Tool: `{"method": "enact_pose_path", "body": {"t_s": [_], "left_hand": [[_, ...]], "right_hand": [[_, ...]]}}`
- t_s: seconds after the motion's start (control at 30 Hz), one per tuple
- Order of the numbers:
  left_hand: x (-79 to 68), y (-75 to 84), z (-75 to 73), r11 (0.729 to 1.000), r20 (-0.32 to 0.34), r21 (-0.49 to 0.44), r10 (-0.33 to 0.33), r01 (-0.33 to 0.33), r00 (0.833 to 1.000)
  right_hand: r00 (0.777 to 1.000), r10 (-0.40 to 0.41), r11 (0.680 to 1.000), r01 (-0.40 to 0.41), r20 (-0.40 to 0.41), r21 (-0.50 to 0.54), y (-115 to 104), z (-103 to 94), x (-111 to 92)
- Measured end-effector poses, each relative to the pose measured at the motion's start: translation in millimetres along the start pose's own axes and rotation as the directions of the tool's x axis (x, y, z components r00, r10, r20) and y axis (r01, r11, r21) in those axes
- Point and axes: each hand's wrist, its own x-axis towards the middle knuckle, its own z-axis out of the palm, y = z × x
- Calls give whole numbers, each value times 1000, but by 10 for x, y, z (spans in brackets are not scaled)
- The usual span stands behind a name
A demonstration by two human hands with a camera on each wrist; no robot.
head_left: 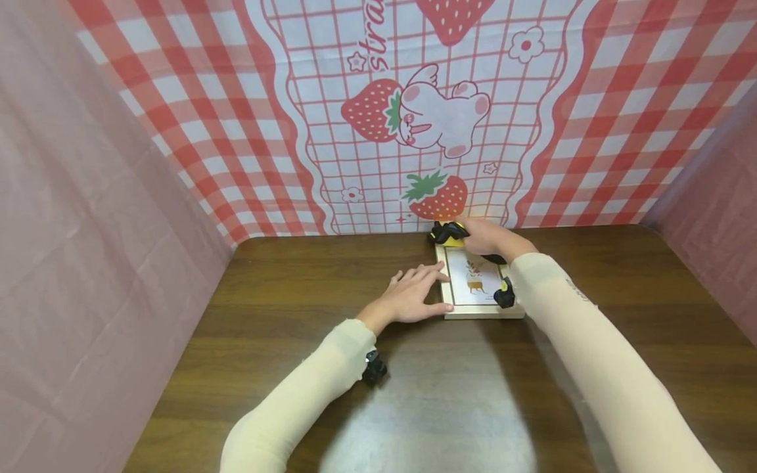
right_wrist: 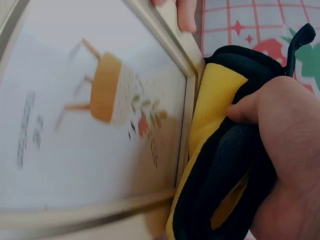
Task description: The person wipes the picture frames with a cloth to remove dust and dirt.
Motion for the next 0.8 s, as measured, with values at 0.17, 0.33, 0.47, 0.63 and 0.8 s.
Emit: {"method": "enact_pose_path", "body": {"t_s": [0.17,0.33,0.47,0.63,0.8], "left_hand": [[-5,13,-9,1000,2,-17,2,-2,1000],[9,-23,13,1000,-4,-7,3,-3,1000],[11,-30,15,1000,-8,12,1,-1,1000],[-24,27,-32,1000,3,1,-10,10,1000],[-23,34,-28,1000,11,8,-9,8,1000]], "right_hand": [[998,-38,999,39,-57,15,570,90,202],[997,-13,1000,14,-80,17,724,18,95],[996,-1,1000,4,-84,29,629,-71,-77],[996,-24,1000,25,-92,17,451,-134,-216],[996,-27,1000,27,-90,-1,536,-120,-190]]}}
